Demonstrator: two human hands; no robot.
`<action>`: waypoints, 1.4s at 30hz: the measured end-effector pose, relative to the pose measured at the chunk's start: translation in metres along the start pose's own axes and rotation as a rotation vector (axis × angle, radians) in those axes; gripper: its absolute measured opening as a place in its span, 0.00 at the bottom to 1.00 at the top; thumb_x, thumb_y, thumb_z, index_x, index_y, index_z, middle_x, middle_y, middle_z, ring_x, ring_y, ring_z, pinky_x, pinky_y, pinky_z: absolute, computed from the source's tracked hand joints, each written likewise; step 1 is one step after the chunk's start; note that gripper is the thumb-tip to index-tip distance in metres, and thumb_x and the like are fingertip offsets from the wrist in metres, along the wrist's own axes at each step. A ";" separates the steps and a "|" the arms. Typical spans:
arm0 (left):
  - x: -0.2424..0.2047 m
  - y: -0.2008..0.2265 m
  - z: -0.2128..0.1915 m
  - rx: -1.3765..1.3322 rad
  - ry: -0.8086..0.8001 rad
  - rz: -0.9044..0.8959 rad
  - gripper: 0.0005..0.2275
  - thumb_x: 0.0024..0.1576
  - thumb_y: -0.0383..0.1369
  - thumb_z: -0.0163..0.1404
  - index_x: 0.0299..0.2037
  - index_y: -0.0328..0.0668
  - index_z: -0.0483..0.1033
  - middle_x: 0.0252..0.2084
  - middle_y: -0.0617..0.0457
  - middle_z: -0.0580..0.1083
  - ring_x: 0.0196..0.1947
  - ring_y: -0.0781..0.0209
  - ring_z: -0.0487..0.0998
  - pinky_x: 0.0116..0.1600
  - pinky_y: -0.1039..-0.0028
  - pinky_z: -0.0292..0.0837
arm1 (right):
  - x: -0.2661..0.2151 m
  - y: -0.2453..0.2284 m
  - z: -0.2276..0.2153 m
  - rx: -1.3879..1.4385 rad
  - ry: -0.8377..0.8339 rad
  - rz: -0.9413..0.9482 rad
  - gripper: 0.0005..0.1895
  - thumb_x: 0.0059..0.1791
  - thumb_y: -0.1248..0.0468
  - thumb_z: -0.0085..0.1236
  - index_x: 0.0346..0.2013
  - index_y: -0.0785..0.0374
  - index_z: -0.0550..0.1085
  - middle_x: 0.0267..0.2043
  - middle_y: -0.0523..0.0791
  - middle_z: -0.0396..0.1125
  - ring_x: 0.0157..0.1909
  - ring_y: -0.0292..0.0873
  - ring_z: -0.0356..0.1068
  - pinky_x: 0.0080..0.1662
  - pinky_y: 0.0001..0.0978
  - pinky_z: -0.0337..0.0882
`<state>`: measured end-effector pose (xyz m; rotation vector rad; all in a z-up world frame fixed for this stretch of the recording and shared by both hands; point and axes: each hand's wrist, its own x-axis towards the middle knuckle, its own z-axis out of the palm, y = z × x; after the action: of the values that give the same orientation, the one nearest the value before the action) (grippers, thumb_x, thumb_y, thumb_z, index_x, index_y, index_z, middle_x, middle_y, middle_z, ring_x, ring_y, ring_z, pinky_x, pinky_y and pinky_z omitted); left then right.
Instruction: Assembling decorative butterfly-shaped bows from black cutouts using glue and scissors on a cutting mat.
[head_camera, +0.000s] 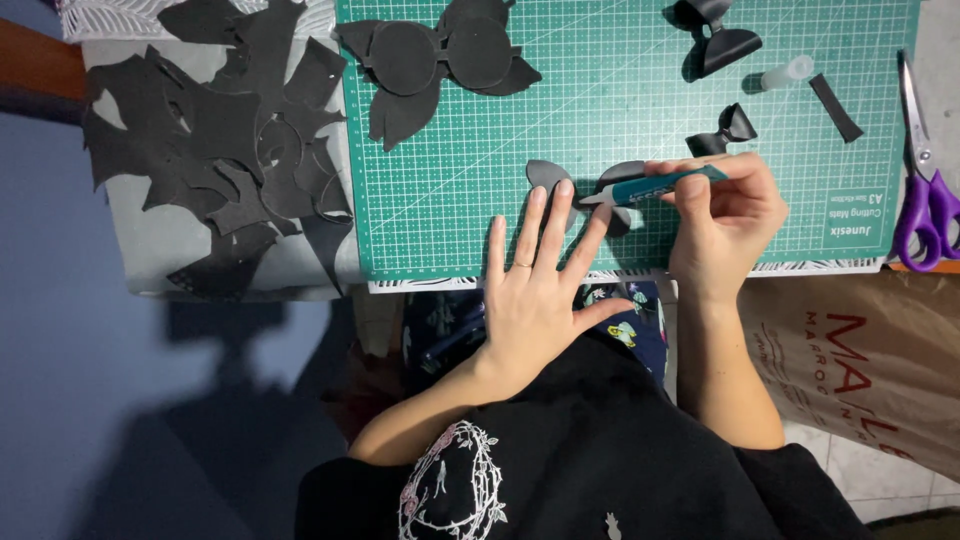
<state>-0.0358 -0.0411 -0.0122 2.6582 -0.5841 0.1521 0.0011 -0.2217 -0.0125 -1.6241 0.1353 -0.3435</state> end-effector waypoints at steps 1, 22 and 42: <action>0.000 0.000 -0.001 -0.007 0.003 -0.002 0.38 0.58 0.66 0.42 0.73 0.53 0.63 0.76 0.40 0.53 0.77 0.42 0.52 0.76 0.43 0.44 | 0.000 0.000 0.000 -0.002 -0.006 -0.012 0.16 0.56 0.55 0.61 0.42 0.63 0.66 0.42 0.49 0.71 0.50 0.47 0.78 0.46 0.23 0.75; 0.000 0.000 0.000 -0.026 -0.016 -0.011 0.37 0.57 0.67 0.42 0.73 0.59 0.63 0.76 0.39 0.52 0.77 0.40 0.51 0.76 0.42 0.44 | -0.002 0.003 0.002 0.024 -0.039 -0.143 0.15 0.57 0.59 0.60 0.42 0.64 0.64 0.42 0.50 0.69 0.47 0.48 0.76 0.56 0.37 0.80; -0.001 -0.001 0.001 -0.002 -0.010 0.005 0.38 0.56 0.68 0.44 0.73 0.60 0.63 0.76 0.39 0.51 0.77 0.41 0.50 0.75 0.42 0.45 | -0.002 0.009 -0.013 -0.002 -0.005 -0.151 0.14 0.57 0.59 0.61 0.43 0.62 0.64 0.41 0.49 0.70 0.47 0.49 0.77 0.51 0.31 0.78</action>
<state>-0.0368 -0.0407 -0.0139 2.6575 -0.5938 0.1390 -0.0035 -0.2340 -0.0207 -1.6411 0.0088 -0.4553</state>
